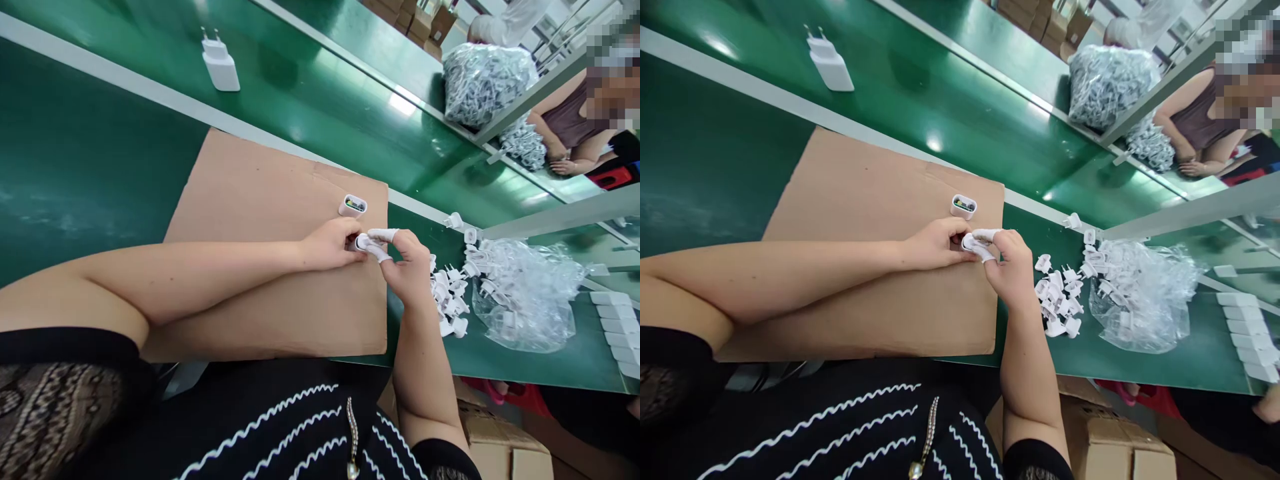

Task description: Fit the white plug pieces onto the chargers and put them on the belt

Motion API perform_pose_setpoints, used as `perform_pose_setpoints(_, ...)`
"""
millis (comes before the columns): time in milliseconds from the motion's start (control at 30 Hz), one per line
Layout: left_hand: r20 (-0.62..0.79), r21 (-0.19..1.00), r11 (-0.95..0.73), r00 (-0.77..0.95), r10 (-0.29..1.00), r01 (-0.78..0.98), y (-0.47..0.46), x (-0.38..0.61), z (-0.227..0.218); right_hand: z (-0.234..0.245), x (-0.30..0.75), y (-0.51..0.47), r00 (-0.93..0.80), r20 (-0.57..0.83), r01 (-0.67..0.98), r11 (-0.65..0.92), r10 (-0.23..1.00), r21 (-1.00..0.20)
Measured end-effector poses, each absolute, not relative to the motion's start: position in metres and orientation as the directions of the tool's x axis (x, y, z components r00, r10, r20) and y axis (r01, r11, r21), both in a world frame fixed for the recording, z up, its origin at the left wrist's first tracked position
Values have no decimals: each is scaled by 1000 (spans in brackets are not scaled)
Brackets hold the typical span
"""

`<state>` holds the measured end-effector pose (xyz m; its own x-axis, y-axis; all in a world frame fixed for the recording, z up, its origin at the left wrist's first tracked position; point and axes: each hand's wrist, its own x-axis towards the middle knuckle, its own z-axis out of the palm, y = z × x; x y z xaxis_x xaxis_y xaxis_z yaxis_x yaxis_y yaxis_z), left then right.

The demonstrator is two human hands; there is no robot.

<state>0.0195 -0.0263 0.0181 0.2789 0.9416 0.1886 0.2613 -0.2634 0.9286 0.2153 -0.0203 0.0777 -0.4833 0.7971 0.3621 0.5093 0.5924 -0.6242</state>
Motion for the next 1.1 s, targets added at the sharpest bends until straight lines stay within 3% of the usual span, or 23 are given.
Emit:
perform_pose_setpoints(300,188,941,-251,268,945,225,-25,20,18,78,208,-17,-603,330,623,687,726,-373)
perform_pose_setpoints(500,171,940,-246,296,940,237,-24,18,18,85,206,-21,-623,310,632,696,718,-341)
perform_pose_setpoints(667,185,943,-252,285,941,219,-24,18,16,85,201,-28,-600,340,699,682,724,-217)
perform_pose_setpoints(967,179,928,-259,286,941,269,-24,18,19,84,198,-22,-498,278,745,570,821,-348)
perform_pose_setpoints(1100,164,926,-243,269,949,289,-25,19,20,81,200,-19,-457,257,712,523,852,-469)
